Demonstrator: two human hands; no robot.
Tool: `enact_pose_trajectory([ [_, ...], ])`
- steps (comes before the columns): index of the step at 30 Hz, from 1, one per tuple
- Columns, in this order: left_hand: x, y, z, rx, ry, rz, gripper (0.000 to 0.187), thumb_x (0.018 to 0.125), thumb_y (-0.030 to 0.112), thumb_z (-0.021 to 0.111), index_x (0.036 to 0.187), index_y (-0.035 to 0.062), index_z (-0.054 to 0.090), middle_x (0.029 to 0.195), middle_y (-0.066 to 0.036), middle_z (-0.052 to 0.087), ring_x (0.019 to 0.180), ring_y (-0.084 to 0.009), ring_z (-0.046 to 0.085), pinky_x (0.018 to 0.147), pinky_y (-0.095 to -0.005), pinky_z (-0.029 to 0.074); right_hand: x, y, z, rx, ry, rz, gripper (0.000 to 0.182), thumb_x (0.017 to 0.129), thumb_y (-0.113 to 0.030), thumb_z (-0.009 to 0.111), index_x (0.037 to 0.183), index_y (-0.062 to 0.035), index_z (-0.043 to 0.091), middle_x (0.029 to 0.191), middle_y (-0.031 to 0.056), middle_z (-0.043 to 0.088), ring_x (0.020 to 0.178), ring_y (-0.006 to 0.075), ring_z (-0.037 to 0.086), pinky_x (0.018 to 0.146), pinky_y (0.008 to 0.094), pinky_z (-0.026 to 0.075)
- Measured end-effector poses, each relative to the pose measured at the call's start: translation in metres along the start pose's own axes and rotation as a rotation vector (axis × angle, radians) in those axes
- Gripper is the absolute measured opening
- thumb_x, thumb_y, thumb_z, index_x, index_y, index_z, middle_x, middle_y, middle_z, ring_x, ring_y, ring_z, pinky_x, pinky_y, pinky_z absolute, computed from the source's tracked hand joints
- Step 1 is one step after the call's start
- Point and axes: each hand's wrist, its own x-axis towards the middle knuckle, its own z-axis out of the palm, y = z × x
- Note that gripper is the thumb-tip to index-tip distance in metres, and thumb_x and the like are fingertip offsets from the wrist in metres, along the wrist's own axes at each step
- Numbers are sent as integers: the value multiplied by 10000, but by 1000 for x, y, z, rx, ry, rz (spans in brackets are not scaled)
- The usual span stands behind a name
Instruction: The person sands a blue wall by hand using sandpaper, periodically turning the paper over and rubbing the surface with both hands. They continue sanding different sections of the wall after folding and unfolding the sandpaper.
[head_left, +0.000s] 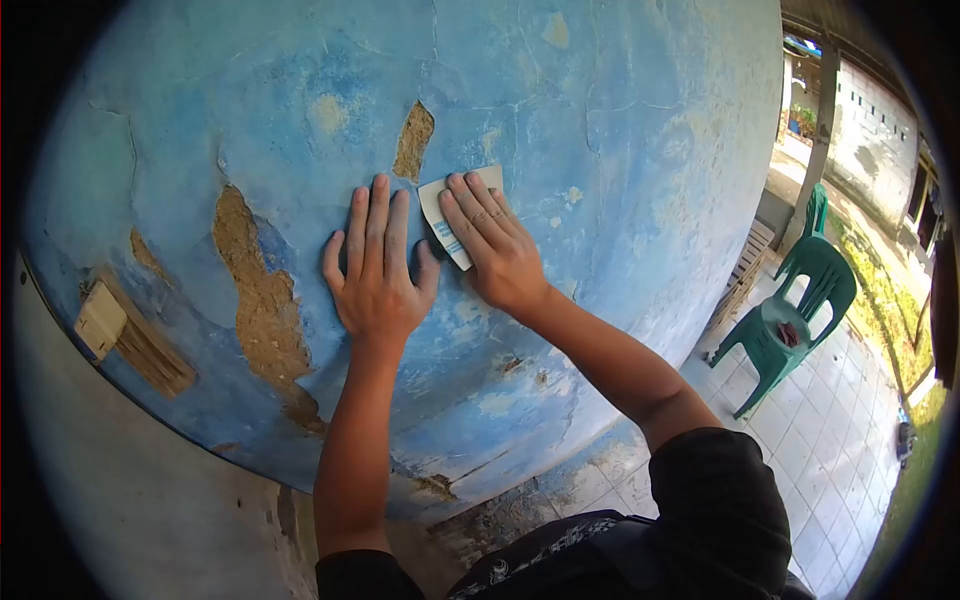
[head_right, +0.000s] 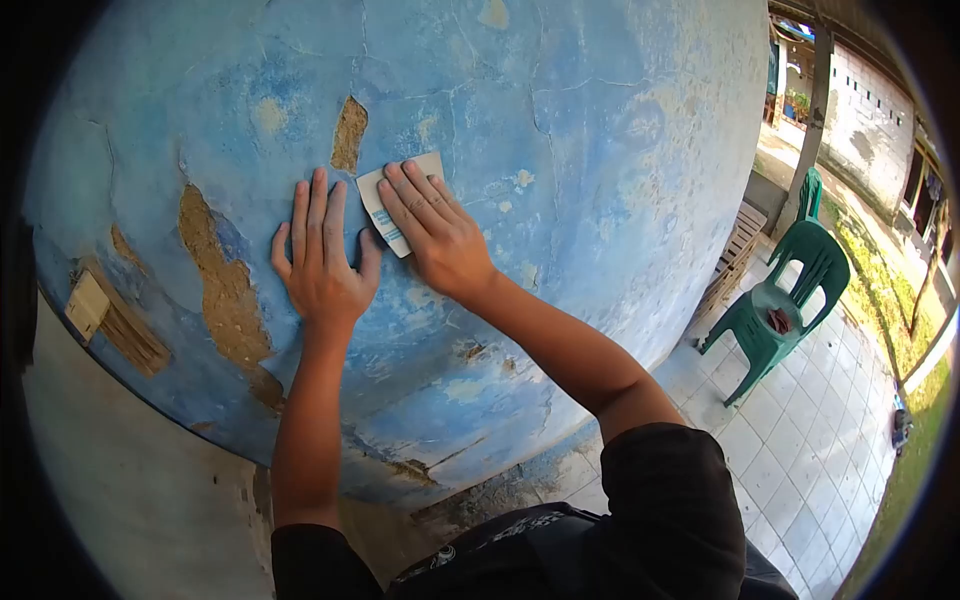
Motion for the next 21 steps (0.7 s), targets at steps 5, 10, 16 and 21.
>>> enact_pose_trajectory([
  [5,3,-1,4,-24,50,26,502,1025,268,622,1493,89,657,1648,-75,588,1539,-229,519,1219,-427,293,39,19,-7,-98,73,-7,627,917,75,617,1539,3,600,1622,208,567,1549,371,496,1264,552,423],
  [10,2,-1,2,-49,36,21,498,1019,259,628,1485,90,664,1643,-80,593,1543,-237,516,1220,-429,299,4,-9,5,18,-5,-54,630,911,45,655,1538,8,601,1633,198,560,1543,375,504,1253,538,441],
  [16,2,-2,2,-42,35,22,503,1009,250,639,1484,86,665,1643,-83,593,1548,-240,510,1219,-427,307,29,18,-5,-65,44,-28,663,889,77,663,1544,-9,605,1651,186,545,1551,375,493,1259,543,435],
  [21,1,0,-1,-69,24,17,498,1009,248,642,1477,82,670,1645,-83,592,1547,-244,511,1218,-425,312,-5,-9,5,19,-16,26,662,897,111,612,1548,-10,603,1654,186,540,1561,374,478,1268,556,420],
])
